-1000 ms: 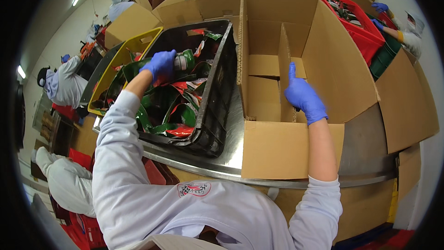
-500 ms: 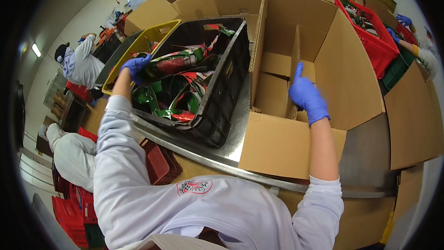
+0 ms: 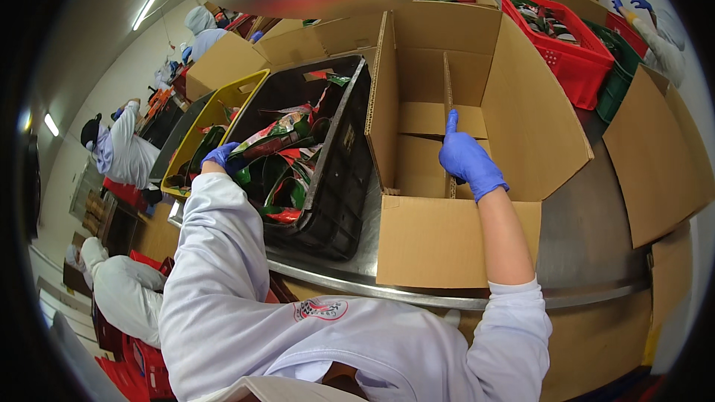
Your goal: The person assembles cardboard boxes and packs red and green packaged food items from a yellow bin into the boxes. They fold the box flaps and move the filled boxes along the conveyor line.
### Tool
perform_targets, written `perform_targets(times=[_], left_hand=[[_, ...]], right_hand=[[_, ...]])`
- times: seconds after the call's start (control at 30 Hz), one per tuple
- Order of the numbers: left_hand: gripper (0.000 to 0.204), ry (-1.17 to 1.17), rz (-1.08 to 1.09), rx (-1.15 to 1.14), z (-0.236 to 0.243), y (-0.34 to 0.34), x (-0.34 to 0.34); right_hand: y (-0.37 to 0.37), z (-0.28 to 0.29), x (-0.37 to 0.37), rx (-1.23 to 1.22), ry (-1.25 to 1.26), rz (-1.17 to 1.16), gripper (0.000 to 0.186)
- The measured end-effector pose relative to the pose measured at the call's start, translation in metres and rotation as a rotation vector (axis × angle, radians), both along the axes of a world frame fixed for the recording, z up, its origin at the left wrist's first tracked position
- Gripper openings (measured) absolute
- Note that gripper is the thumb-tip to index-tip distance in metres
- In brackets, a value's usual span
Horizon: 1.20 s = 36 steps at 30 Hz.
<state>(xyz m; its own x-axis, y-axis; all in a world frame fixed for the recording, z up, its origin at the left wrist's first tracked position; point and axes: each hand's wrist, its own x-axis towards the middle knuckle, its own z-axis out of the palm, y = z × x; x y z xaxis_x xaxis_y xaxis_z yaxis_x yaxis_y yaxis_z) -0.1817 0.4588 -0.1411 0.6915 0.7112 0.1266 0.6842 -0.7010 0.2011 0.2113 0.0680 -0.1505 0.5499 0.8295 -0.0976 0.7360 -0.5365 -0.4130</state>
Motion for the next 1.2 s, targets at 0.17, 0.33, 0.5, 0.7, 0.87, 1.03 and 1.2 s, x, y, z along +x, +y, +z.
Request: perform_targets(times=[0.17,0.33,0.5,0.7,0.87,1.03,1.2], left_hand=[[0.065,-0.661,0.625,-0.839,0.003,0.025,0.022],[0.033,-0.464,0.198,-0.234,0.088,0.001,0.116],[0.029,-0.338,0.044,-0.06,0.209,-0.077,0.193],[0.032,-0.788,-0.304,-0.355,0.298,-0.176,0.191],[0.029,-0.422,-0.375,-0.031,0.279,-0.23,0.238],[0.014,0.046,-0.854,0.501,0.217,-0.243,0.283],[0.036,0.39,-0.466,-0.008,0.145,-0.261,0.28]], right_hand=[[0.01,-0.006,0.0,-0.056,-0.017,0.001,0.071],[0.013,-0.002,-0.009,-0.012,-0.013,0.003,0.069],[0.018,0.003,-0.014,-0.063,0.135,-0.027,0.069],[0.043,-0.009,-0.007,-0.119,0.13,0.03,0.073],[0.031,-0.008,0.006,-0.136,0.352,0.158,0.077],[0.007,0.007,0.017,-0.019,0.562,0.161,0.083],[0.027,-0.005,0.018,-0.122,0.557,0.181,0.082]])
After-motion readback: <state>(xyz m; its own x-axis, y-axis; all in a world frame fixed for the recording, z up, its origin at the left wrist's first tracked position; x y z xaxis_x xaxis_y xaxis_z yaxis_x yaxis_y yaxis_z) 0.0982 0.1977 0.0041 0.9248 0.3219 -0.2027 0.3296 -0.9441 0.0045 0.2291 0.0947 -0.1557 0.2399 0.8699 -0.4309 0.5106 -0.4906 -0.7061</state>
